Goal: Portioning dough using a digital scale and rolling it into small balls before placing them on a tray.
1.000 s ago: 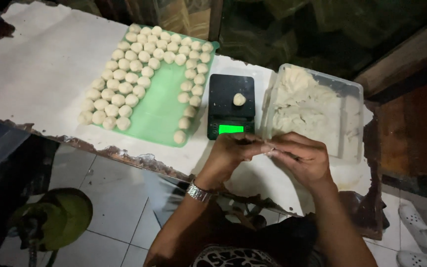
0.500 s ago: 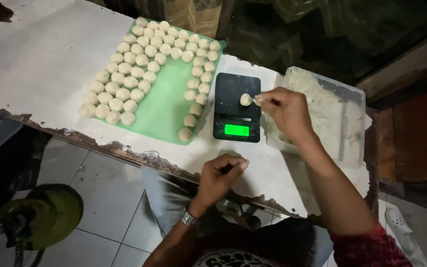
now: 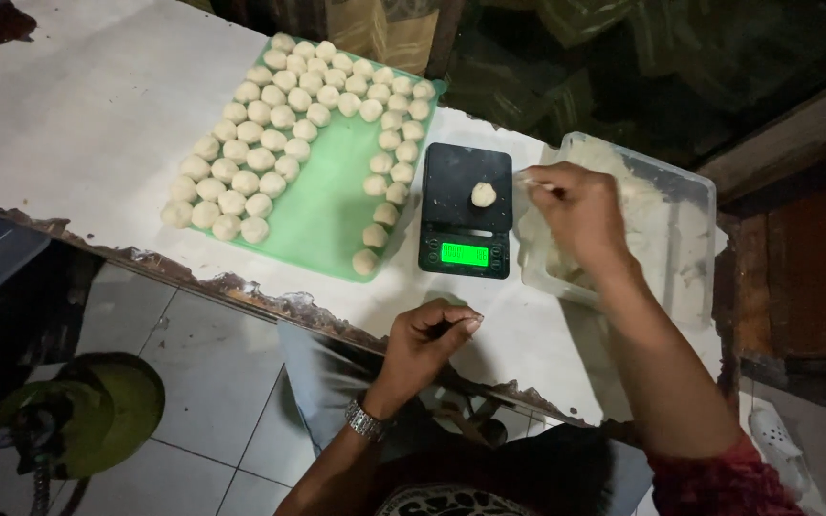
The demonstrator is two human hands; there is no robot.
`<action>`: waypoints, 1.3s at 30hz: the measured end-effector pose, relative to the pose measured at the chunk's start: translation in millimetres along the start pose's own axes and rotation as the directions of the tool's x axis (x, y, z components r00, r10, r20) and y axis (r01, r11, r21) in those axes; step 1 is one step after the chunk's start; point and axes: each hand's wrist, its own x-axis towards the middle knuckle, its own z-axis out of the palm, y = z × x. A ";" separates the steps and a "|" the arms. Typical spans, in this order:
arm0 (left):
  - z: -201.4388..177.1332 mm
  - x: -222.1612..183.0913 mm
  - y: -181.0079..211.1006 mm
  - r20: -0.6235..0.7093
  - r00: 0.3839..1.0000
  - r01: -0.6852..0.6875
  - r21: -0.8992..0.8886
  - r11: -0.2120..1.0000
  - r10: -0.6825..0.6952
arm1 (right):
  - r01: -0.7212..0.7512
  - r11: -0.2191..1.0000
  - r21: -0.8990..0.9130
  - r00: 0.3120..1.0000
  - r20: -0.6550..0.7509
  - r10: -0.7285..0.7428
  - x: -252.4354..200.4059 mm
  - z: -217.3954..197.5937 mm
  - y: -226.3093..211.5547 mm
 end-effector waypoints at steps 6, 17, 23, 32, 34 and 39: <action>0.4 3.0 -13.3 0.060 0.998 -0.027 0.089 0.996 0.022 | -0.097 0.990 -0.105 0.952 -0.301 0.061 -55.6 -33.9 -7.1; 0.2 1.3 -25.3 0.142 0.984 -0.139 0.255 0.957 0.105 | -0.043 0.980 -0.192 0.859 -0.508 -0.062 -129.4 -45.4 28.5; -8.3 -1.6 -30.5 0.144 0.988 -0.092 0.277 0.957 0.053 | -0.057 0.983 -0.173 0.884 -0.467 -0.031 -127.3 -43.7 17.6; -12.9 1.8 -29.0 0.267 0.956 -0.195 0.274 0.942 0.121 | -0.151 0.970 -0.192 0.988 -0.037 0.147 -90.5 -56.7 -17.3; -13.1 1.6 -31.3 0.255 0.958 -0.196 0.262 0.945 0.128 | -0.179 0.928 -0.328 0.978 0.048 0.205 -87.7 -60.1 -21.9; -11.5 1.1 -31.1 0.249 0.951 -0.249 0.265 0.932 0.183 | -0.158 0.835 -0.528 0.937 0.186 0.295 -83.2 -60.4 -22.5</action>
